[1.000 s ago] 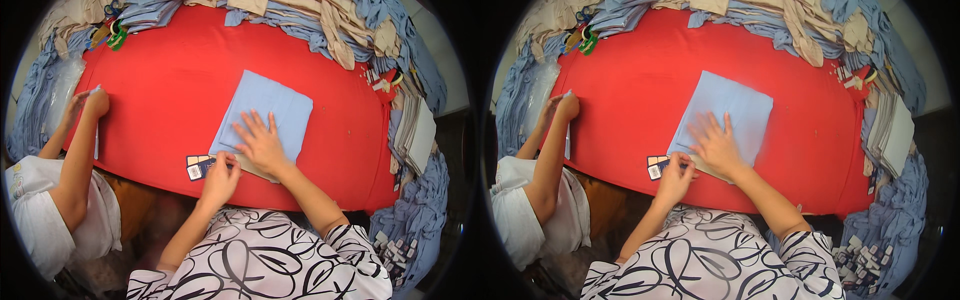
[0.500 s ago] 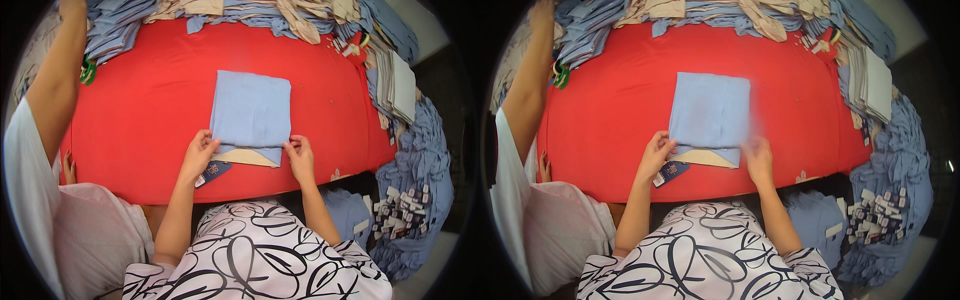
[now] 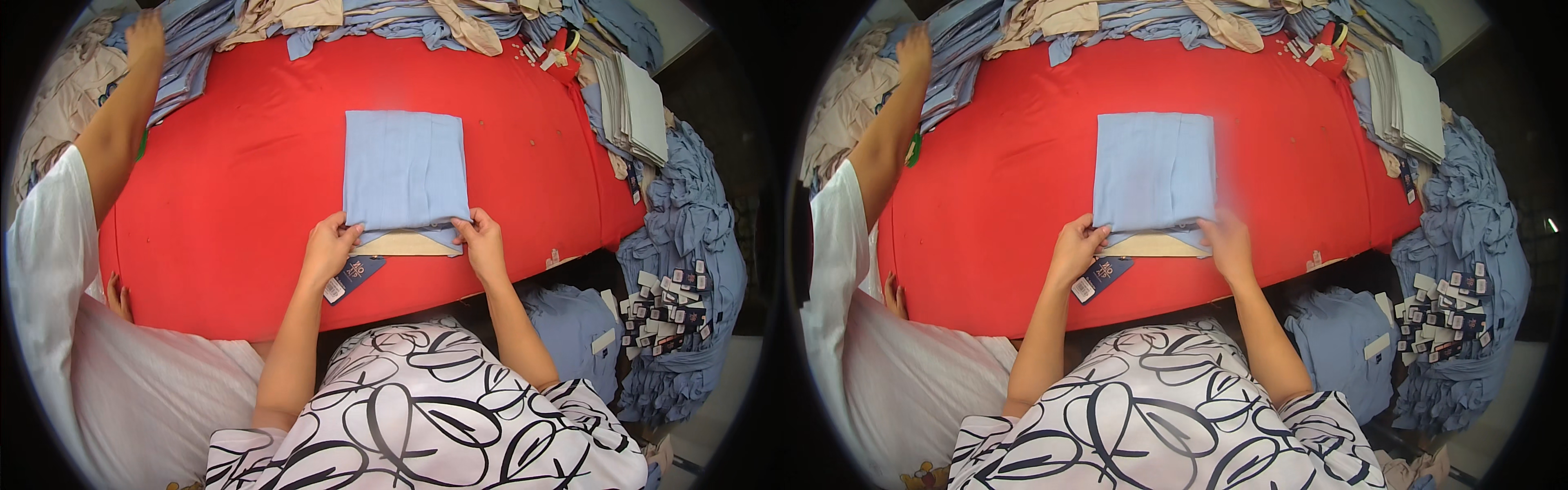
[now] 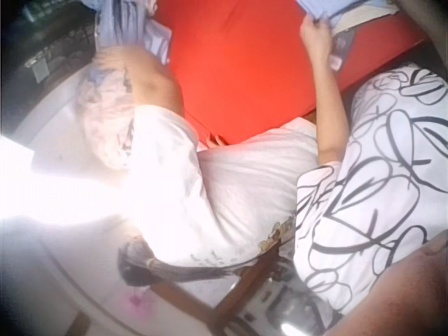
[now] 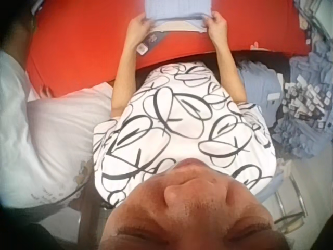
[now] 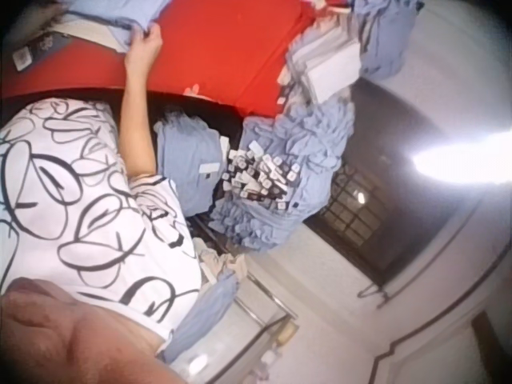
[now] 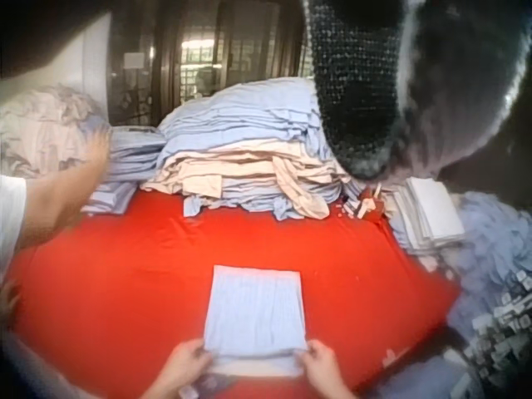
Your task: The person folds light blue button-down shirts on a red table using a cardboard template. They spread each shirt flat, place the template on the back, fold the sides and sleeves over the template, and then fold the bottom up before removing the template and checking the front.
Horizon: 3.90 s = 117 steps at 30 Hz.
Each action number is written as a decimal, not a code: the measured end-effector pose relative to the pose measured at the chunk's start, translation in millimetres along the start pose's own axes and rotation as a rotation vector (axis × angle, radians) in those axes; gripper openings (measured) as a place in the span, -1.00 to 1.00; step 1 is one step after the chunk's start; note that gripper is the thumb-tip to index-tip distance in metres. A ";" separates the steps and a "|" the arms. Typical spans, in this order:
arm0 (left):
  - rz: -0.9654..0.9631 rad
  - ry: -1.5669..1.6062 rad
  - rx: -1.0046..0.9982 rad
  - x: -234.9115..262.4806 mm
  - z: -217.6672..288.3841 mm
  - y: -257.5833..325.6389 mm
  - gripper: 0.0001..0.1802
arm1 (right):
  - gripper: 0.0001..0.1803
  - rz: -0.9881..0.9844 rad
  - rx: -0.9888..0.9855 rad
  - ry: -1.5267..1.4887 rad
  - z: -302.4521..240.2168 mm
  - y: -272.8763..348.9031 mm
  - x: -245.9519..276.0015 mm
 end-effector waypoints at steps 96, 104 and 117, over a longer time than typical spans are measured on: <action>0.317 0.200 -0.328 13.5 99.9 46.3 -0.64 | -0.56 -0.476 1.268 0.822 -108.6 34.3 26.0; 0.249 0.199 -0.634 97.0 215.2 68.9 -0.60 | -0.55 -0.576 1.040 0.490 -285.2 -18.5 20.1; 0.590 -0.447 -0.198 87.2 37.0 -96.5 -0.70 | -0.71 -0.503 0.729 0.707 -108.5 -177.6 -90.8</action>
Point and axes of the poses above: each hand's wrist, its own y-axis away from the middle knuckle, its own x-axis out of the back of the hand, z = x × y, the point moved 3 cm from there along -y, towards the middle knuckle, and after that the axes turned 5 degrees about -x, right-handed, at the moved point
